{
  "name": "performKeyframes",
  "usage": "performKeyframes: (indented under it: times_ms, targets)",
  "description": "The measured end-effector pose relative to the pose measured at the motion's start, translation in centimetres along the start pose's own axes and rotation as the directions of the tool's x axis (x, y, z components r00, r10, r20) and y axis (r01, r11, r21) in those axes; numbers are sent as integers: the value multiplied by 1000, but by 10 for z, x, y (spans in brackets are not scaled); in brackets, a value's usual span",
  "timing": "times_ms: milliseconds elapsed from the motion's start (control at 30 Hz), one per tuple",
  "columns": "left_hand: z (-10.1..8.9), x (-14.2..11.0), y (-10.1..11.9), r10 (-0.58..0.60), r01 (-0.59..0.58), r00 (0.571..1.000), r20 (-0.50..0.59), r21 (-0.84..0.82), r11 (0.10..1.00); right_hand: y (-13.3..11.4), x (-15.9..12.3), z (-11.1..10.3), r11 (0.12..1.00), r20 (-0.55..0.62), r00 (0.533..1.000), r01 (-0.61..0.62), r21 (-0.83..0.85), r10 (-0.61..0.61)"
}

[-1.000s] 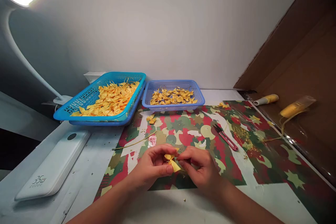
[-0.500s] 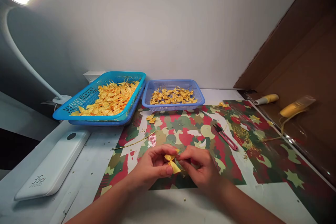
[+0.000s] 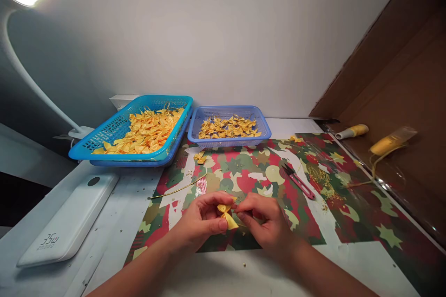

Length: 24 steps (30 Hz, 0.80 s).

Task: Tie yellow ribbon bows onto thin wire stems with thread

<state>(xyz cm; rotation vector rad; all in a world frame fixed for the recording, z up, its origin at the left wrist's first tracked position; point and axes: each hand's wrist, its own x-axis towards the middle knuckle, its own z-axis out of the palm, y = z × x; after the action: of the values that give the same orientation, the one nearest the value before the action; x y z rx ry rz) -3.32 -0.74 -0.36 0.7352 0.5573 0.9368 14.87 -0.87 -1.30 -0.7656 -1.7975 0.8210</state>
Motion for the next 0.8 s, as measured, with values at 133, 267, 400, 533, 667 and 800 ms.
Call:
performKeyframes:
  times_ms: [133,267,400,533,667,800]
  targets:
    - [-1,1,-1,-7,7,1000,0,-3,1000,-1,0,0,1000,-2,1000,-3,-4,3]
    - [-2,2,-1,-4,4,1000,10,1,1000,-1,-1,0,1000,0,1000,-5,-10,5]
    - [-1,1,0,-2,2,1000,10,5,1000,0,-1,0,1000,-3,1000,0,-24,0]
    - [0,1,1,-18,18,1000,-8,-2,1000,-1,0,-1,999,-5,1000,0,-41,0]
    - [1,0,1,-36,36,999,-17,-17,999,-2,2,-1,999,-19,1000,-1,-40,0]
    - [1,0,0,-46,45,998,-33,-15,999,-2,2,-1,1000,-21,1000,-5,0,5]
